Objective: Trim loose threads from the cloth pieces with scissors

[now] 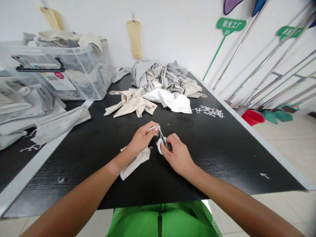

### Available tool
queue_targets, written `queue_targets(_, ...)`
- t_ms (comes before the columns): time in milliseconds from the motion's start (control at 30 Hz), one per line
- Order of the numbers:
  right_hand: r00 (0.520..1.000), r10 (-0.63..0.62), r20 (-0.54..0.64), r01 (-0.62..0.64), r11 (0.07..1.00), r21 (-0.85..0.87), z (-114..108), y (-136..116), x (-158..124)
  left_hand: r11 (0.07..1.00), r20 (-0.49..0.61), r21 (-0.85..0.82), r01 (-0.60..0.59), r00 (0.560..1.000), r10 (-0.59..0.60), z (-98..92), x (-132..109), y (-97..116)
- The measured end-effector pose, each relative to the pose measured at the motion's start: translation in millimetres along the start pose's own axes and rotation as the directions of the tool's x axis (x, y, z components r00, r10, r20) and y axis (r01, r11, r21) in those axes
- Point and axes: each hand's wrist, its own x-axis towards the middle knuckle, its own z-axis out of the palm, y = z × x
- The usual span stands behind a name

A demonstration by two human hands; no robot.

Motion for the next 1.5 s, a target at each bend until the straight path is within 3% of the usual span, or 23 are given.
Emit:
queue_targets(633,1.000,-0.004,-0.013,0.004,1.000,-0.019,4,1,3,1.000,-0.021,0.006,0.018,1.000,-0.018,3.3,-1,6)
queue_targets(1033,0.989,0.114,-0.095,-0.102,0.987,0.122,-4,12,13,0.997,-0.011,0.056,0.049,0.999,-0.048,2.4,-2,6)
queue_targets(1233,0.984,0.145,-0.106,-0.107,0.947,0.302,-12,12,20,0.997,0.001,0.060,0.057,0.998,-0.057,0.2,-1,7)
queue_targets(1400,0.987,0.127,-0.102,-0.051,0.835,0.548,-15,14,25,0.982,0.072,0.180,0.055,0.995,-0.069,1.1,-7,16)
queue_targets(1500,0.990,0.117,-0.082,-0.048,0.813,0.581,-13,17,26,0.964,0.097,0.265,0.038,0.993,-0.066,2.9,-11,23)
